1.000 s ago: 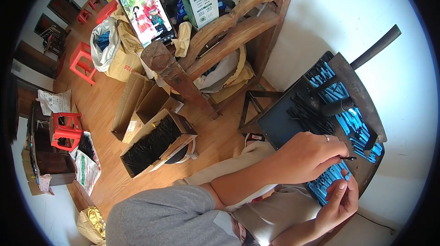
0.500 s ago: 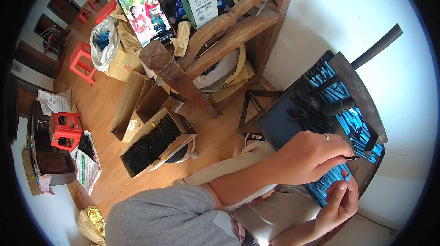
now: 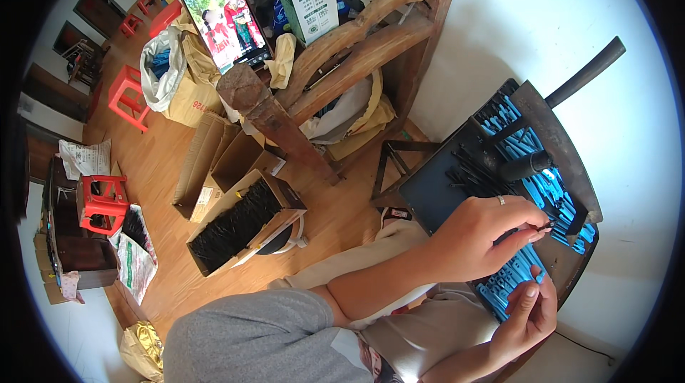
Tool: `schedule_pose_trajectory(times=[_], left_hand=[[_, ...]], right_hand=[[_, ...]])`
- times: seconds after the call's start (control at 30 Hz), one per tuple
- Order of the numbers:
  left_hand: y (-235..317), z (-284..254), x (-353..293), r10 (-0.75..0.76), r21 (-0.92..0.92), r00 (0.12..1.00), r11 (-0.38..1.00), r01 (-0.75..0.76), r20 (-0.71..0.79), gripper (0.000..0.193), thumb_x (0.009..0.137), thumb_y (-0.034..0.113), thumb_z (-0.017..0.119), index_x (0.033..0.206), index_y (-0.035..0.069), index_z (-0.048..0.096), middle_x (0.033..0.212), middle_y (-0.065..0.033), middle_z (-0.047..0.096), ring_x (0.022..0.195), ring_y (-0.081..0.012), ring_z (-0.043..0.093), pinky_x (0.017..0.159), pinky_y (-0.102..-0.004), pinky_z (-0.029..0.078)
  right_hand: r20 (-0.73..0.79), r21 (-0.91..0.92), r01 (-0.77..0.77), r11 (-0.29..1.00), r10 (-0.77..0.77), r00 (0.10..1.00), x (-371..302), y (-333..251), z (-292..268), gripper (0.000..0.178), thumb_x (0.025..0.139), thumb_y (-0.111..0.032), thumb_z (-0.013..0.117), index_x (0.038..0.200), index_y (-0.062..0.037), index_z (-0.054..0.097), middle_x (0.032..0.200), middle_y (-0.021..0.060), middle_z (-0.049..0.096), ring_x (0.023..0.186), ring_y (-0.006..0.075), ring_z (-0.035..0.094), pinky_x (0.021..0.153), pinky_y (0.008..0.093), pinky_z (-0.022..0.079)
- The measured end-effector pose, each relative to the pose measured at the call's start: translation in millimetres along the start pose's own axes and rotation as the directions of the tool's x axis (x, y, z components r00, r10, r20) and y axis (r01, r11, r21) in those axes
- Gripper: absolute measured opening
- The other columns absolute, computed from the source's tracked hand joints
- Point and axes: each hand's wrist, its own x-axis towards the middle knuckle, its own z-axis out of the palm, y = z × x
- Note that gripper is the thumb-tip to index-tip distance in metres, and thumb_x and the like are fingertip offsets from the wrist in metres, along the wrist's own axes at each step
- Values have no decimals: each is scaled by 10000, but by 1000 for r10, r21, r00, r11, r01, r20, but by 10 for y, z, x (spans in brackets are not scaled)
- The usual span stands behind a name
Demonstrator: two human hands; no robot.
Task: Assembling small black components onto blue plastic strips at a workstation.
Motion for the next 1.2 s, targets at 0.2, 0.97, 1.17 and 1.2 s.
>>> schedule_pose_trajectory(times=[0.2,0.97,1.17,1.2], left_hand=[[-54,22,-8,-12,30,1000,999,13,-9,88,843,18,644,924,3,614,801,-113,659,715,-265,666,588,-323,496],[-142,117,-36,-28,21,999,999,29,-33,90,846,14,645,918,-2,593,785,-122,657,713,-276,667,586,-330,486],[-132,124,-30,-39,18,998,999,40,-40,94,848,28,654,913,1,593,789,-121,661,705,-277,667,589,-331,485],[-131,124,-29,-46,23,998,999,47,-38,95,847,32,657,912,3,594,790,-122,662,704,-278,667,592,-332,486]], right_hand=[[0,6,-1,1000,1,1000,-5,8,-4,269,972,-188,568,1123,26,628,602,-1,499,495,29,374,459,169,258],[9,8,8,1000,-8,1000,-8,22,-24,250,969,-184,573,1110,13,639,634,13,539,507,31,397,439,167,261],[39,15,5,1000,-6,999,-12,50,-53,241,970,-170,569,1115,10,637,721,49,603,526,38,429,437,166,282],[33,13,12,1000,-13,999,-12,58,-52,238,970,-167,568,1116,8,636,743,60,614,527,41,432,436,167,286]])
